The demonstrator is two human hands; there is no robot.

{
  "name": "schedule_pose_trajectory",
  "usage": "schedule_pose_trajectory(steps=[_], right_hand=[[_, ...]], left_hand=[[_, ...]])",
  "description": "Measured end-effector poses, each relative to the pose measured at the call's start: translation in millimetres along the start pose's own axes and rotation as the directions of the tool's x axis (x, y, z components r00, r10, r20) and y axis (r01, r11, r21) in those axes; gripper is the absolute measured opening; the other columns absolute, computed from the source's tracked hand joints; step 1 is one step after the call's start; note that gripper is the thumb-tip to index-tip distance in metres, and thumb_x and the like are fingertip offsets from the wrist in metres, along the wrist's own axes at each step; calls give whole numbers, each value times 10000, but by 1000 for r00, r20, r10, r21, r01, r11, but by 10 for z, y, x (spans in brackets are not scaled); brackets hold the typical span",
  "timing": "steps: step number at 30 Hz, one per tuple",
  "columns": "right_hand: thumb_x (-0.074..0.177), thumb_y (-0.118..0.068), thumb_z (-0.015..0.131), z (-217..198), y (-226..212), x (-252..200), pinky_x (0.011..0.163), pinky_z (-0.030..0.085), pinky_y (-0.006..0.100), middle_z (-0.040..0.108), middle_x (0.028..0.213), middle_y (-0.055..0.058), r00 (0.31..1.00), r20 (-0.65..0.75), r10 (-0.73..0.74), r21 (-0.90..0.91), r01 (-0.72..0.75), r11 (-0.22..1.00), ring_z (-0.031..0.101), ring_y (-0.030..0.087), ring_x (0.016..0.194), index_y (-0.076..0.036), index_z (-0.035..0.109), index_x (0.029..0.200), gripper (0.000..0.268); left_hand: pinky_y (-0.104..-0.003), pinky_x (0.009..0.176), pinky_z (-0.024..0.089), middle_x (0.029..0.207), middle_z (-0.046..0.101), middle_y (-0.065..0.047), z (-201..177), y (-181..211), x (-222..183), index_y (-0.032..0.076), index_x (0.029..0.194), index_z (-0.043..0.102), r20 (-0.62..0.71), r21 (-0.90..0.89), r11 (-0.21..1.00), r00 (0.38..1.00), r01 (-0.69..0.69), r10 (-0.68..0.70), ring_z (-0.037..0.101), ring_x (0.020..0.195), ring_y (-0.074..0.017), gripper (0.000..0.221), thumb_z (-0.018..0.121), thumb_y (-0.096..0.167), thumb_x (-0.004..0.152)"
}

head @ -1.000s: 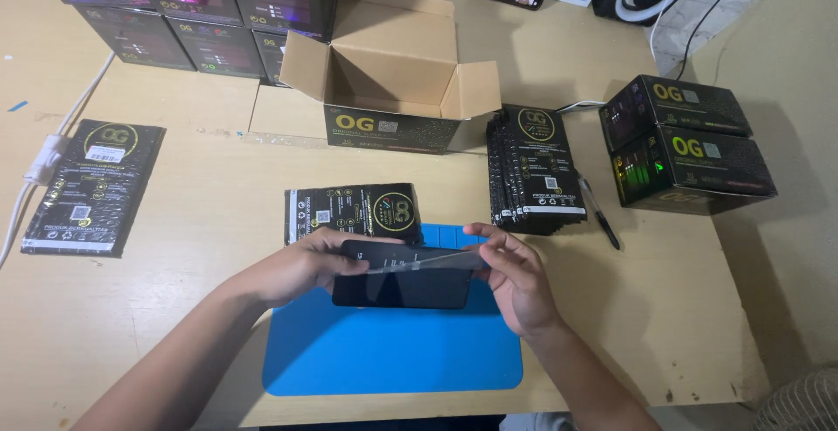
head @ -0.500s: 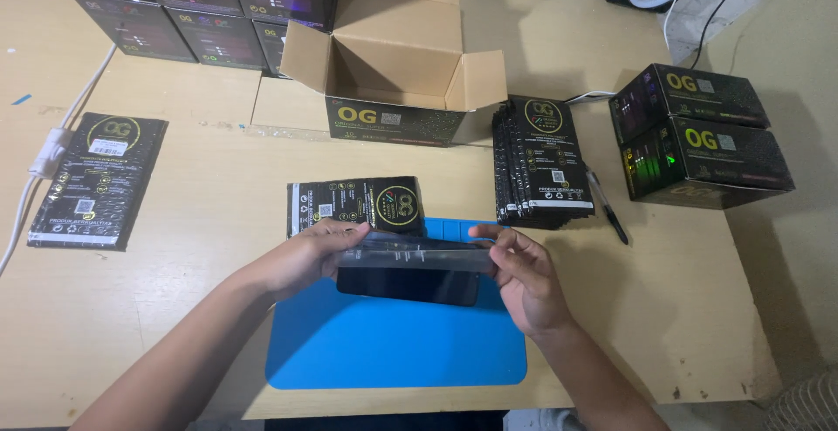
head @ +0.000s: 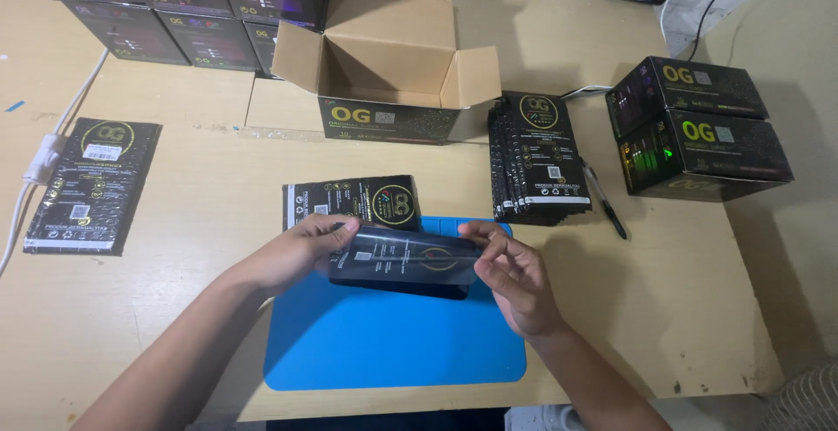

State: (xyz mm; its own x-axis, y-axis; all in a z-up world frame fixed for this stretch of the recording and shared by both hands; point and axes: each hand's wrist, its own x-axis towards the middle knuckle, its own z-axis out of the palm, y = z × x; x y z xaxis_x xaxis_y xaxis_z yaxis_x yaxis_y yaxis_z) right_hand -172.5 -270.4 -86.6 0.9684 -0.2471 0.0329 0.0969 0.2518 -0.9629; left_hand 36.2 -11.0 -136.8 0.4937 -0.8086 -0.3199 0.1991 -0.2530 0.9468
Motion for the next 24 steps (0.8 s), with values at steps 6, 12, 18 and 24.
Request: schedule_pose_trajectory(steps=[6,12,18,24], right_hand=[[901,-212,712,-33,59,1,1119,380,523,580,1273,153,1000,-16,-9,-17,9,1000,519,301,1294,-117,580,757,217],[939,-219,688,-26,54,36,1046,474,455,619,1209,112,981,-173,88,78,-76,994,617,278,1219,-120,602,830,170],[952,-218,677,-111,140,78,1025,479,451,634,1153,96,965,-223,140,128,-114,985,644,284,1166,-129,611,857,146],[958,-207,667,-48,39,95,1088,490,461,646,1146,110,965,-238,110,57,-99,993,668,285,1185,-101,621,848,160]], left_hand=[[-627,814,603,842,771,-295,256,669,-254,-59,1114,807,46,40,999,999,-24,23,761,860,-510,517,453,312,1050],[-565,829,589,753,769,-230,6,-221,77,-17,1065,825,103,93,993,993,-67,58,715,773,-409,504,440,308,1060],[-536,824,582,671,728,-204,46,-270,102,-40,1032,826,105,84,991,990,-107,98,668,694,-354,500,446,283,1060],[-432,635,576,564,659,-182,159,-145,53,-78,1083,797,71,139,983,991,-123,114,550,514,-277,486,455,267,1061]])
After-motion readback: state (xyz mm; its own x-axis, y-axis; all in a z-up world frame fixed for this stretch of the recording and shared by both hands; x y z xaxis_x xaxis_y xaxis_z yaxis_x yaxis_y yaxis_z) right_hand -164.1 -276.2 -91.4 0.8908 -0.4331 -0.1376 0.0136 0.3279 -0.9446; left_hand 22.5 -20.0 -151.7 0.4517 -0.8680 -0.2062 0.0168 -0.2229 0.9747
